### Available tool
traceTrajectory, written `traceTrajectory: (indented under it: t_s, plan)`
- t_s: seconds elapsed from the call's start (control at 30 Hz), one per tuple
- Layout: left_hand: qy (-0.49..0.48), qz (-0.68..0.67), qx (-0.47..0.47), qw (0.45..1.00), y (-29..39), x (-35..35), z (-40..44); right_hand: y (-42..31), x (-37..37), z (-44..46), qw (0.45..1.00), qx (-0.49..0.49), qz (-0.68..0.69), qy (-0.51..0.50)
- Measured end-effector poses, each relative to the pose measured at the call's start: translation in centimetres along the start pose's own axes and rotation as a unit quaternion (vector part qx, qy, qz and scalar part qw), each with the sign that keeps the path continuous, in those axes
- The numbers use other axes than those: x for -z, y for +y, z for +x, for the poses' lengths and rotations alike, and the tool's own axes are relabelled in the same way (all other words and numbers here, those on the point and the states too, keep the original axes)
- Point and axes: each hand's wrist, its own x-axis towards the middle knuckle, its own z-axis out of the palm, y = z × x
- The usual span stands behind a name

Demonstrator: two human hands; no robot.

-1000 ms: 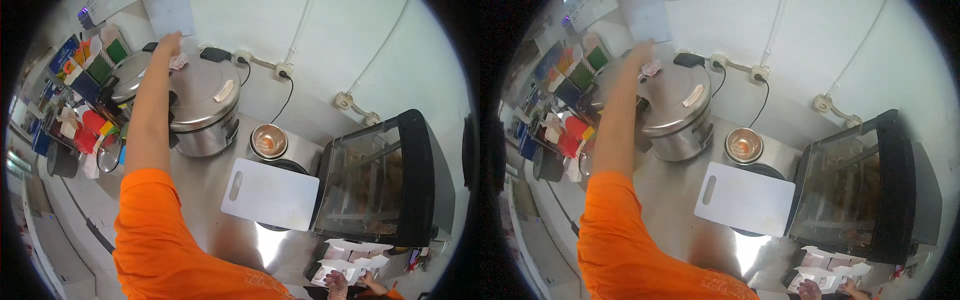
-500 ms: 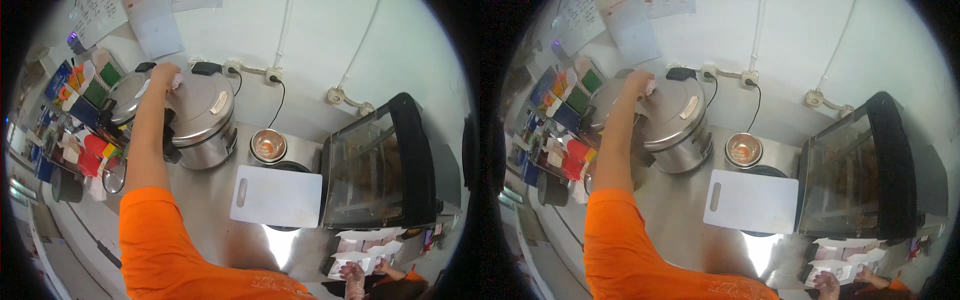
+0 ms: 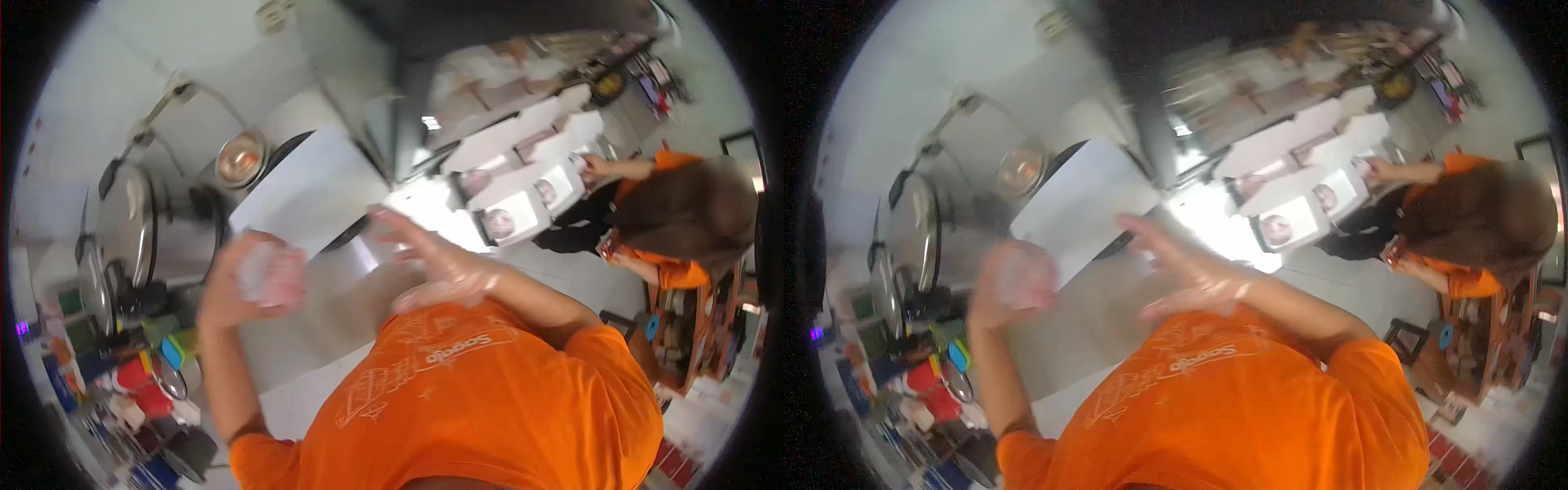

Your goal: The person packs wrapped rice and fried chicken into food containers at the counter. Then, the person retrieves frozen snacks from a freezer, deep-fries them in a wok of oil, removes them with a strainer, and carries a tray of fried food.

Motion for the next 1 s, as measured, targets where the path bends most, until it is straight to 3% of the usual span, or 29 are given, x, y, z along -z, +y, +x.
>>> traceTrajectory:
  t_s: [0.07, 0.1, 0.13, 0.23, 0.27, 0.33, 0.4, 0.43, 0.5, 0.57, 0.67, 0.7, 0.77, 0.83, 0.93, 1.0]
  plan:
    - [0.054, -0.078, 0.154, 0.984, 2.4, -10.6, 4.6, 1.1, 0.6, -1.7, 0.996, 0.063, -0.063, 0.014]
    - [0.066, -0.208, 0.262, 0.940, 4.1, -15.1, 6.9, 1.8, 1.3, -2.7, 0.986, 0.095, -0.130, 0.034]
    - [0.058, -0.232, 0.265, 0.934, 4.2, -18.6, 8.8, 2.5, 2.4, -3.8, 0.971, 0.124, -0.196, 0.051]
    - [0.015, -0.315, 0.254, 0.915, 3.7, -26.7, 13.7, 4.6, 8.5, -8.1, 0.988, -0.024, -0.079, 0.127]
    - [-0.005, -0.343, 0.245, 0.907, 4.3, -28.8, 15.3, 5.6, 10.7, -9.6, 0.983, -0.031, -0.043, 0.175]
    - [-0.017, -0.272, 0.205, 0.940, 6.5, -32.7, 19.8, 7.5, 15.7, -13.1, 0.962, -0.044, 0.033, 0.268]
    - [-0.021, -0.254, 0.130, 0.958, 8.7, -36.0, 24.8, 7.3, 21.3, -16.6, 0.916, -0.092, 0.203, 0.335]
    - [-0.042, -0.228, 0.137, 0.963, 8.6, -37.3, 27.6, 7.2, 24.2, -18.1, 0.880, -0.114, 0.286, 0.363]
    - [-0.083, -0.183, 0.154, 0.967, 7.0, -40.3, 33.0, 6.9, 29.6, -20.5, 0.852, -0.052, 0.336, 0.399]
    - [-0.137, -0.148, 0.186, 0.962, 6.0, -43.1, 38.6, 7.6, 35.1, -21.6, 0.864, -0.044, 0.248, 0.435]
    - [-0.191, -0.135, 0.231, 0.944, 5.9, -46.2, 42.1, 8.6, 42.0, -20.3, 0.908, -0.080, 0.098, 0.400]
    - [-0.205, -0.137, 0.247, 0.937, 5.8, -46.9, 42.7, 9.3, 43.9, -19.4, 0.924, -0.099, -0.013, 0.369]
    - [-0.185, -0.066, 0.169, 0.966, 5.9, -48.2, 41.7, 11.2, 46.5, -16.8, 0.925, -0.150, -0.214, 0.274]
    - [-0.169, -0.005, 0.093, 0.981, 7.4, -49.2, 39.0, 12.5, 47.7, -13.3, 0.894, -0.213, -0.375, 0.123]
    - [-0.068, 0.048, -0.012, 0.996, 7.7, -52.1, 35.7, 16.5, 47.0, -10.0, 0.831, -0.294, -0.467, -0.068]
    - [-0.062, 0.051, 0.011, 0.997, 8.5, -52.8, 34.9, 20.5, 46.2, -8.4, 0.789, -0.335, -0.492, -0.155]
